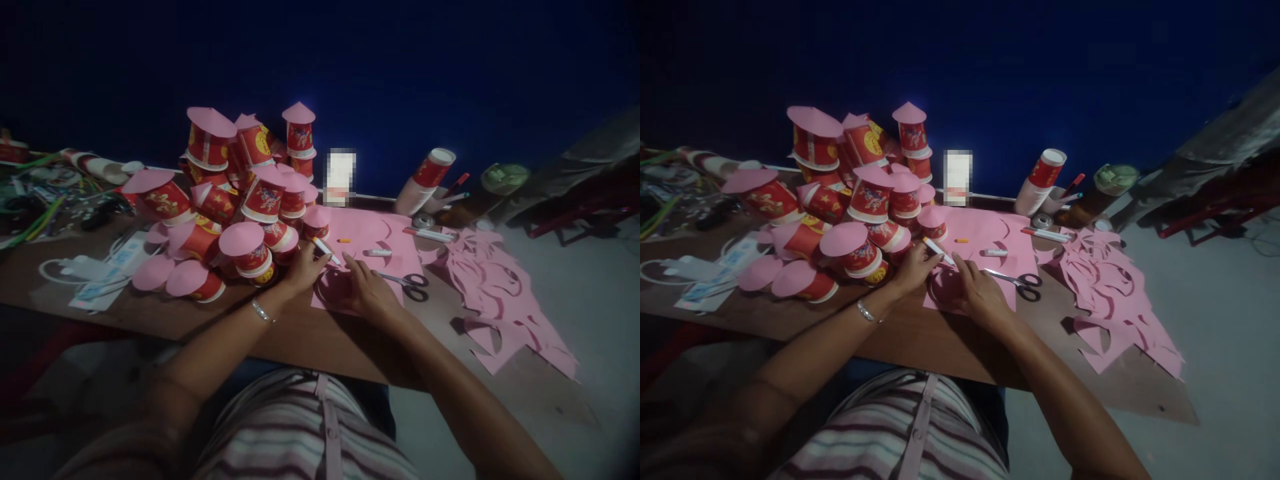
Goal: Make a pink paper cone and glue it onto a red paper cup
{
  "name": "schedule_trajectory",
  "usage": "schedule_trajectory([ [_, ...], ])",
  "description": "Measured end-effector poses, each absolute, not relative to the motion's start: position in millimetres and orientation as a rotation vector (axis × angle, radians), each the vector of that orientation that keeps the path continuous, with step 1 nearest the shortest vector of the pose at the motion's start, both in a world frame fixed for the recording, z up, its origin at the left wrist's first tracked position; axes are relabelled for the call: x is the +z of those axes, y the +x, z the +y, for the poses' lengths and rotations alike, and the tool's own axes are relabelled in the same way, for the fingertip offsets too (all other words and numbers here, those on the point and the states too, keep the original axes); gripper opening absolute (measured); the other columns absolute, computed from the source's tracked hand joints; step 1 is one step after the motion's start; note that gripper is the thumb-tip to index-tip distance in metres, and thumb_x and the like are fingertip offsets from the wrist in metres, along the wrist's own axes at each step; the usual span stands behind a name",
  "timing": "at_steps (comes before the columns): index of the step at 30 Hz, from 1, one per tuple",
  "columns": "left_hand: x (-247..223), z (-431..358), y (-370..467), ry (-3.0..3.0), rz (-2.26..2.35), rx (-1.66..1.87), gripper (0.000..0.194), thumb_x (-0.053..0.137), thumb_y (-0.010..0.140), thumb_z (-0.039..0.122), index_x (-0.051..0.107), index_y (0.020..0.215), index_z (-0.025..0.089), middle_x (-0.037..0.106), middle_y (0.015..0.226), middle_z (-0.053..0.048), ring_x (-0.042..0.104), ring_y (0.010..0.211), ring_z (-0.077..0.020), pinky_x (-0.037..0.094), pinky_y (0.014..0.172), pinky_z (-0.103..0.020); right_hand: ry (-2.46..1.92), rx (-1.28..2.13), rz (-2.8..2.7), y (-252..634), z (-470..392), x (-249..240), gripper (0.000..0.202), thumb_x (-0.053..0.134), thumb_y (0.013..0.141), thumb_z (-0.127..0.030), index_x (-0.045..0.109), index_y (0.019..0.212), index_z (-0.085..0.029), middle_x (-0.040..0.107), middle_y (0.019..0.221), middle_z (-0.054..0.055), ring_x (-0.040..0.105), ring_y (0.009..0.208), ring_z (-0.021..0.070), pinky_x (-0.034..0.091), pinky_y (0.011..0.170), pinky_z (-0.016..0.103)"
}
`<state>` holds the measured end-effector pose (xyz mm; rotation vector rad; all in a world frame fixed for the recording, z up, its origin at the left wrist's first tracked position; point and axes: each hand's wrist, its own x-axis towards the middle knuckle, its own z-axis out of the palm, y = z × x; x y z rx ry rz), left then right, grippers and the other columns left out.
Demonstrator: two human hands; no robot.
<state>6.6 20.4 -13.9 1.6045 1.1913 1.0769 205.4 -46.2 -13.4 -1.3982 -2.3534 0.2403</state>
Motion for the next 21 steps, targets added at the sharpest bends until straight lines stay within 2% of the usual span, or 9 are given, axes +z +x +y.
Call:
schedule_trajectory([
  [4,-17.4,22.7,7.1,1.585,1.17,1.07,0.009,0.063,0.086,0.024,0.06,0.089,0.017,0.067,0.085,-0.003,0.065,0.079,-0.0168,0.052,0.073,-0.03,-1.37,0.204,-2.364,206.0,-45.3,-16.6,0.119,0.086,0.075,-0.043,0.009,0.162,-0.018,0.061,0.13,0.02,0.069,0.1,0.034,0.057,0.083,0.047],
  [13,-18.8,23.0,8.6,1.541,1.151,0.957,0.008,0.061,0.086,0.022,0.057,0.091,0.017,0.064,0.078,0.0,0.062,0.07,-0.0143,0.047,0.063,-0.025,-1.406,0.196,-2.408,206.5,-43.8,-16.6,0.117,0.082,0.078,-0.038,0.003,0.163,-0.019,0.061,0.129,0.018,0.069,0.098,0.0339,0.056,0.081,0.045],
  [21,-11.5,24.5,9.1,1.614,1.14,0.947,0.004,0.06,0.087,0.017,0.058,0.09,0.018,0.065,0.081,0.0,0.062,0.076,-0.0146,0.049,0.07,-0.026,-1.366,0.165,-2.411,206.0,-44.0,-15.5,0.111,0.077,0.082,-0.034,0.001,0.162,-0.02,0.062,0.129,0.019,0.069,0.096,0.0337,0.055,0.08,0.044],
])
